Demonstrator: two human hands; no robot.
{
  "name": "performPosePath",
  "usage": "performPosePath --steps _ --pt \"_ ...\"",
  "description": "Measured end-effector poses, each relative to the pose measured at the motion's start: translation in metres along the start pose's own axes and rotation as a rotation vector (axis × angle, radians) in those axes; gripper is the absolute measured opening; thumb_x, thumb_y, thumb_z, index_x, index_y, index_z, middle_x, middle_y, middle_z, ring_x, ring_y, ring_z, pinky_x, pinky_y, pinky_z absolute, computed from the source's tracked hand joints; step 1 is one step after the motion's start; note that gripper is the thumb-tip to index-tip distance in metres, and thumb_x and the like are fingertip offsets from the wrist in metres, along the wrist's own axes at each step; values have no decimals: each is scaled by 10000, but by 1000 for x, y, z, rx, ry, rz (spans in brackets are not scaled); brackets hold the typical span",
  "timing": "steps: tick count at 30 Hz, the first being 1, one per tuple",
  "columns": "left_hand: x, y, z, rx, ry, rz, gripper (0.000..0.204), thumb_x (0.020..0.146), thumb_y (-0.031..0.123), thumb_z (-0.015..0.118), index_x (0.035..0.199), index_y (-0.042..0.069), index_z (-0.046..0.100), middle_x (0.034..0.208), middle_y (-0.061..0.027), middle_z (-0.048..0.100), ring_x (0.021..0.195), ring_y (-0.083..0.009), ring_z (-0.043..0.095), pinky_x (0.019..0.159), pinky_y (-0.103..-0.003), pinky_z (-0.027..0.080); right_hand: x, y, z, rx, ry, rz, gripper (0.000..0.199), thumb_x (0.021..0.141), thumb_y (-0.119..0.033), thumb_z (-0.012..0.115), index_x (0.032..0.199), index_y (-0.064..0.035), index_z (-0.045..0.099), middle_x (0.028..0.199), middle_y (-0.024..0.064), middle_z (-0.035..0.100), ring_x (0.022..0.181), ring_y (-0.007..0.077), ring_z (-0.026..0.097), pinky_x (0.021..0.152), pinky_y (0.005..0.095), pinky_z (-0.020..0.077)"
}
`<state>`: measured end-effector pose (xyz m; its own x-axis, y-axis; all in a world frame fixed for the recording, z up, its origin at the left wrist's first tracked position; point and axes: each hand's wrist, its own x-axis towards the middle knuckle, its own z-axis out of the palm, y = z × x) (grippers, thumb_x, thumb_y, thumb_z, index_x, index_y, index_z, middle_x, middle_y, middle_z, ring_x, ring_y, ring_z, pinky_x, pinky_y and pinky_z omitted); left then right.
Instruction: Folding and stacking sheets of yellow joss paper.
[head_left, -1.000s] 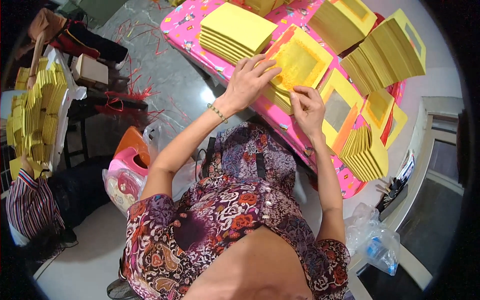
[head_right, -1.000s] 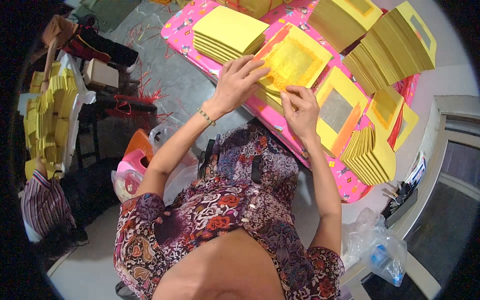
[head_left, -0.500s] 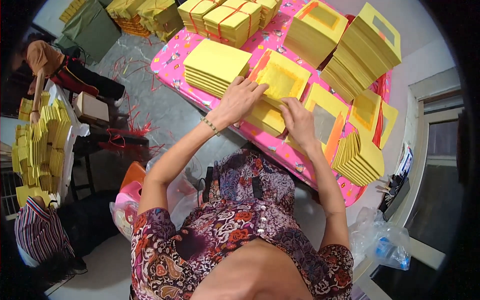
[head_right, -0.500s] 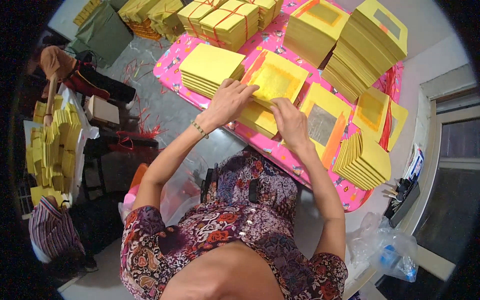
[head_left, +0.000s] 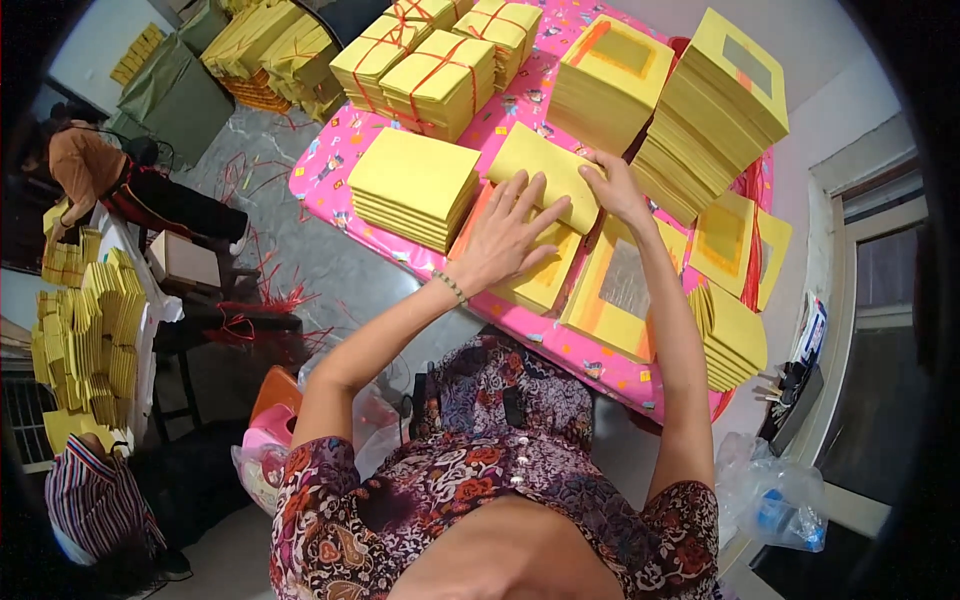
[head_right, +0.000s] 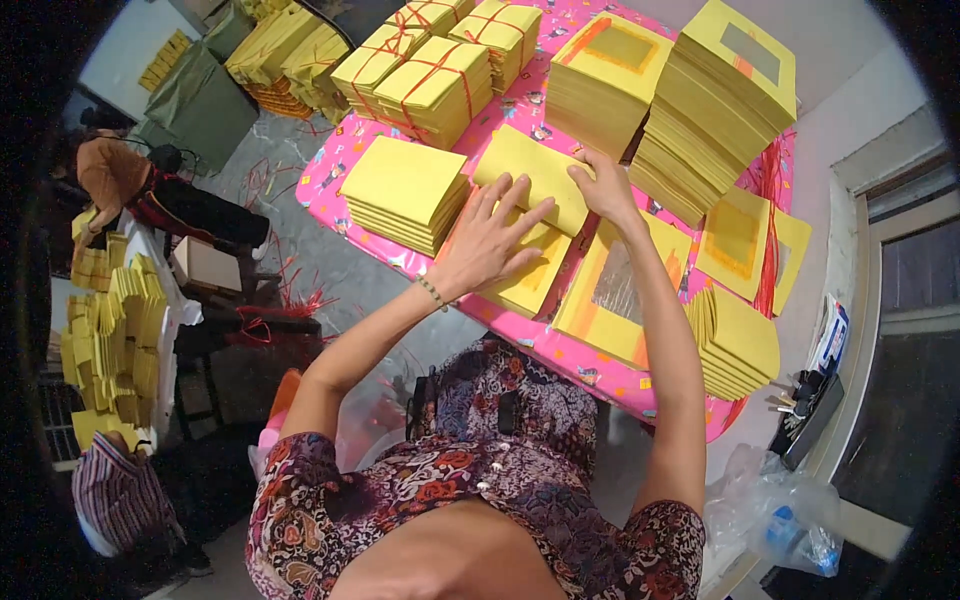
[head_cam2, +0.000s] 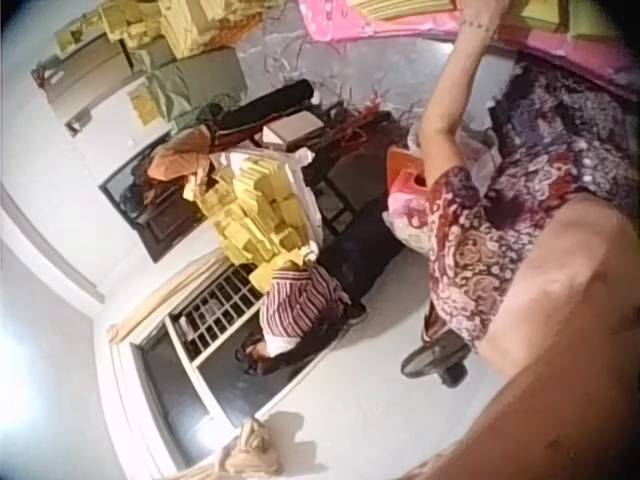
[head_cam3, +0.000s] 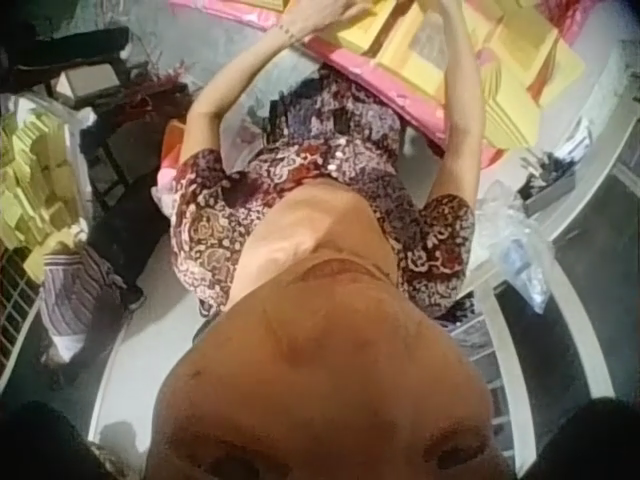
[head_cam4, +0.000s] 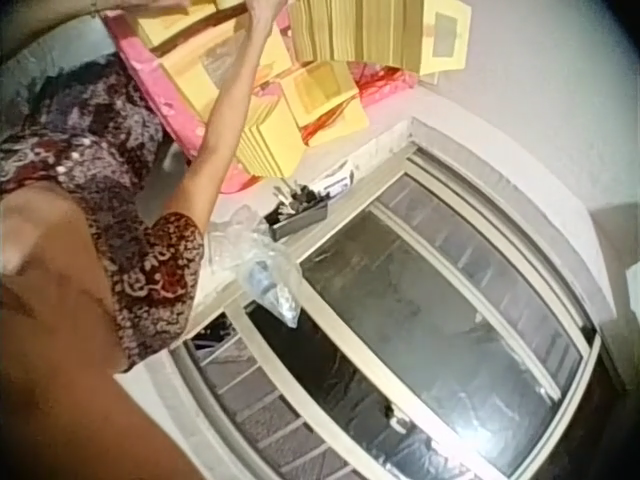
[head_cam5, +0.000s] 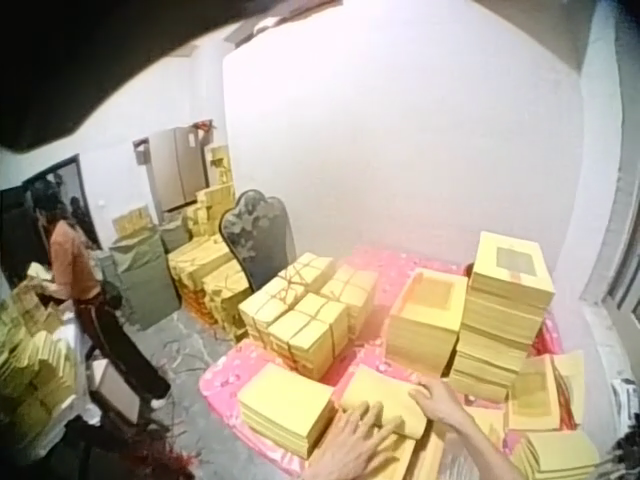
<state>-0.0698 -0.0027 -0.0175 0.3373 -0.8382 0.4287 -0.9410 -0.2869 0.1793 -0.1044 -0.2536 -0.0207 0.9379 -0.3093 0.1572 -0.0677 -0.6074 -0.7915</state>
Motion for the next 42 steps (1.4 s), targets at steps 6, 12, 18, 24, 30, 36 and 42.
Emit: performPosePath --steps 6,12,18,24,30,36,42 --pt "4 -6 16 13 -54 -43 700 934 603 515 1532 272 364 1558 -224 308 1432 -449 272 1172 -567 220 12 3 4 -383 -21 -6 345 916 -280 638 1127 -8 659 1114 220 651 1072 388 611 935 462 468" --pt "8 -6 18 1 -83 -55 697 945 619 485 1535 271 359 1556 -230 306 1432 -457 266 1181 -569 202 27 2 15 -315 -9 -70 336 938 -262 597 1150 -7 650 1123 220 657 1079 397 608 936 481 465" --pt "6 -5 17 -11 -102 -62 702 947 608 487 1535 248 358 1543 -234 319 1430 -454 265 1184 -566 194 39 -13 29 -283 -228 53 335 965 -259 546 1157 -1 637 1159 233 650 1108 395 602 948 484 465" --pt "7 -6 16 -32 -121 -66 692 953 611 479 1535 258 360 1544 -224 323 1422 -456 274 1178 -575 201 33 -11 33 -296 -128 16 342 962 -262 554 1165 3 628 1126 234 638 1088 403 600 941 490 466" --pt "7 -6 13 -52 -150 -65 713 943 625 486 1534 246 363 1532 -241 333 1407 -468 293 1170 -585 214 33 -8 38 -299 -117 12 349 961 -255 563 1192 2 613 1148 224 624 1109 391 589 945 486 465" --pt "5 -9 14 -113 -145 -48 792 915 660 507 1536 192 356 1537 -265 314 1429 -488 254 1185 -581 189 29 -13 39 -317 -87 -20 355 966 -263 562 1198 2 607 1130 226 626 1097 392 594 932 491 468" --pt "6 -6 13 -112 -171 -33 854 883 688 527 1513 129 387 1528 -295 310 1427 -500 249 1183 -581 188 7 -23 41 -463 144 -205 316 939 -186 591 1193 1 594 1156 199 616 1137 382 567 958 498 452"
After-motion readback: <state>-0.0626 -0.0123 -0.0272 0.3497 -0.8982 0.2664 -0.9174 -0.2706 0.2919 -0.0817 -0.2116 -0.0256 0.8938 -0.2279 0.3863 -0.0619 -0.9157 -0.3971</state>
